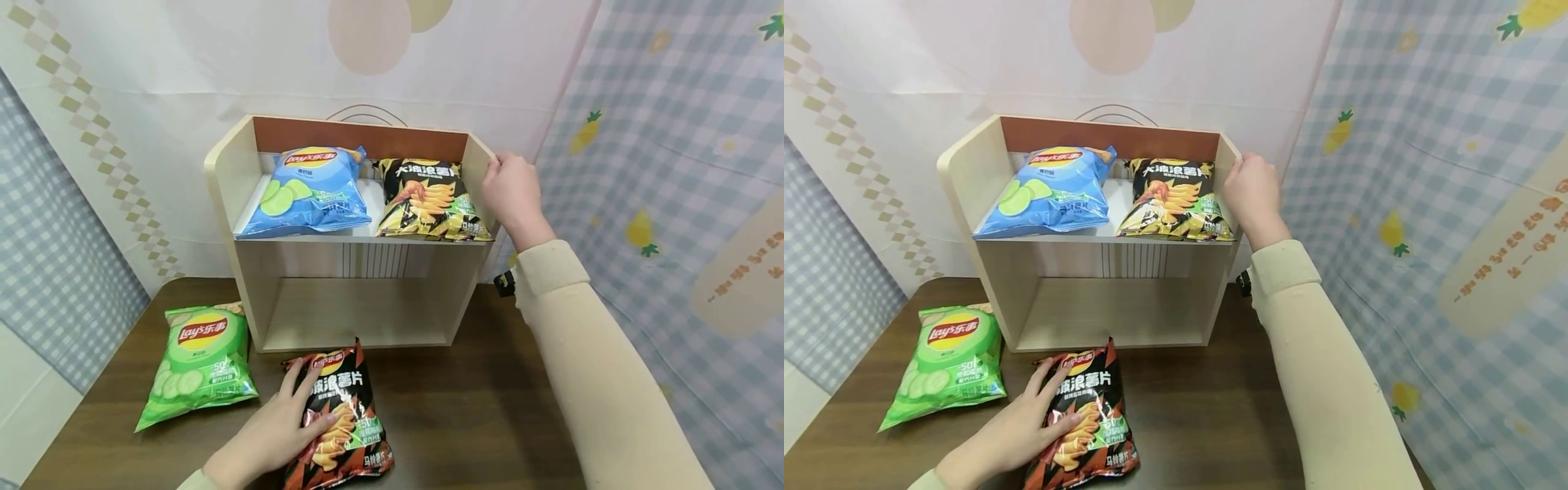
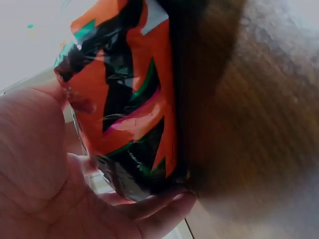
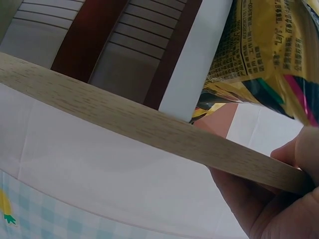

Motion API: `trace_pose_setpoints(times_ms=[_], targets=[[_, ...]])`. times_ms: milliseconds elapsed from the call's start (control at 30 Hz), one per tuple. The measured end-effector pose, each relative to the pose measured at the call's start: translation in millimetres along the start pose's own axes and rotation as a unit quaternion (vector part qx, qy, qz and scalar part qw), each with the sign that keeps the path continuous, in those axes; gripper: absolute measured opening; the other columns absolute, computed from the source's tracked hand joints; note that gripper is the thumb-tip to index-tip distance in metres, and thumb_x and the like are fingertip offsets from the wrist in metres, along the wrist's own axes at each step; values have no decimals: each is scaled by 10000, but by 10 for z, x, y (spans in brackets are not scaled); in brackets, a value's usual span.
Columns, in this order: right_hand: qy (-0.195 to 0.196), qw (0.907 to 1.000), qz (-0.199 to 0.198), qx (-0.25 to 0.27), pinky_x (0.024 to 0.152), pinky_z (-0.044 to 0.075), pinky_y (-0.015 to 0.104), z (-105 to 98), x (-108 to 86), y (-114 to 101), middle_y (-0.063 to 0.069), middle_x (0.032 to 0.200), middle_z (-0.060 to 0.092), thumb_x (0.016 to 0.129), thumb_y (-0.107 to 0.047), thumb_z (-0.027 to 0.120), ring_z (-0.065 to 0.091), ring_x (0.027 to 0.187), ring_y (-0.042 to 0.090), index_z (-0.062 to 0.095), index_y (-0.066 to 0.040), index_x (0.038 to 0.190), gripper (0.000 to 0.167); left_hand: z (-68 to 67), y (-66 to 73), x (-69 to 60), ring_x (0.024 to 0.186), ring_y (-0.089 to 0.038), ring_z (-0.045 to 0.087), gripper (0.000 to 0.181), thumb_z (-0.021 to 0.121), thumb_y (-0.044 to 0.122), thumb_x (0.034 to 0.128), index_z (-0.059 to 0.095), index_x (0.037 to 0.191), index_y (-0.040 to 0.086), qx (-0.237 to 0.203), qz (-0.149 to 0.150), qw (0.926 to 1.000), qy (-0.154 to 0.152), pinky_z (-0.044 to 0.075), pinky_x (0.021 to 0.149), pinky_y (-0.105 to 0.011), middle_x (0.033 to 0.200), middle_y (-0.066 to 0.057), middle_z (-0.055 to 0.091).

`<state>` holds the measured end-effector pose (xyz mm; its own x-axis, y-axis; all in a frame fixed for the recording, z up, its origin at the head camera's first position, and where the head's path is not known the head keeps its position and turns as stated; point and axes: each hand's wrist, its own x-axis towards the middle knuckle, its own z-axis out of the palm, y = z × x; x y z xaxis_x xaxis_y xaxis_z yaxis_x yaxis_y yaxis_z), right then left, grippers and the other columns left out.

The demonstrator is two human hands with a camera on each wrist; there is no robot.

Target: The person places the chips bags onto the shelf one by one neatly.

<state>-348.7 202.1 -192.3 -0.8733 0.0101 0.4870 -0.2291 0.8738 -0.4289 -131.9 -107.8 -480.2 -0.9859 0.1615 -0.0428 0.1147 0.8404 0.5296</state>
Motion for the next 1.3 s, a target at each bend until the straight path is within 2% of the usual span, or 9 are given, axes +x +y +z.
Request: trace_pose_setpoints(times_ms=[200,333,500,667,767,900,1033,1200,1300], targets=[[-27,10000,-5,-5,863,485,512,-6,-13,12,257,1156,630,1036,-218,314,603,1034,431,589,33,1263,435,-23,-4,-3,1137,-476,531,885,495,720,852,172,1558,294,-237,256,9993,-117,462,848,-592,1602,-134,53],[-69,10000,3,27,863,492,507,-17,-8,1,259,1158,629,1039,-224,303,608,1034,427,578,37,1273,446,-59,14,-25,1165,-461,513,930,578,617,876,98,1568,222,-633,352,9974,2,468,868,-562,1597,-151,6],[-143,9999,73,58,861,499,502,-36,-7,-7,259,1175,623,1039,-223,297,610,1040,421,562,31,1298,450,-78,63,-74,1175,-469,497,1100,616,656,825,44,1550,57,-784,7,9969,85,444,913,-567,1543,-270,81],[-180,9998,58,26,867,494,501,-38,-1,-6,260,1179,620,1041,-227,290,606,1040,422,555,34,1304,456,-44,89,-100,1099,-479,539,1249,609,769,730,44,1534,-2,-719,-539,9959,-18,455,887,-581,1438,-362,232],[-183,9998,31,6,879,484,502,-21,-2,-5,257,1180,619,1043,-226,288,600,1043,423,557,39,1298,456,-20,78,-106,1171,-548,457,1287,623,774,711,19,1526,-18,-785,-750,9941,-79,410,917,-624,1403,-422,273],[-193,9998,36,-8,879,483,501,-4,-13,20,252,1176,622,1043,-223,298,601,1044,416,565,43,1282,447,9,64,-86,1270,-566,336,1288,678,714,721,-12,1515,-29,-1095,-743,9910,-189,353,955,-652,1407,-453,254],[-140,9999,22,-19,881,480,503,1,-13,20,246,1169,628,1041,-223,305,602,1046,413,575,37,1270,439,8,67,-43,1253,-548,376,1278,711,668,729,-26,1514,-21,-1317,-641,9890,-186,368,955,-633,1411,-439,271],[-159,9998,73,-5,869,491,490,-5,5,8,234,1173,631,1041,-235,301,614,1040,396,577,21,1273,443,-9,90,36,1121,-453,551,1277,759,632,703,8,1515,-8,-1437,-521,9883,14,438,915,-571,1290,-401,464],[-177,9998,96,-8,861,494,487,-12,12,20,234,1167,632,1041,-237,301,617,1032,392,580,21,1261,439,-12,105,71,1039,-402,608,1273,782,615,686,28,1517,15,-1556,-530,9864,23,466,876,-553,1219,-381,529]])
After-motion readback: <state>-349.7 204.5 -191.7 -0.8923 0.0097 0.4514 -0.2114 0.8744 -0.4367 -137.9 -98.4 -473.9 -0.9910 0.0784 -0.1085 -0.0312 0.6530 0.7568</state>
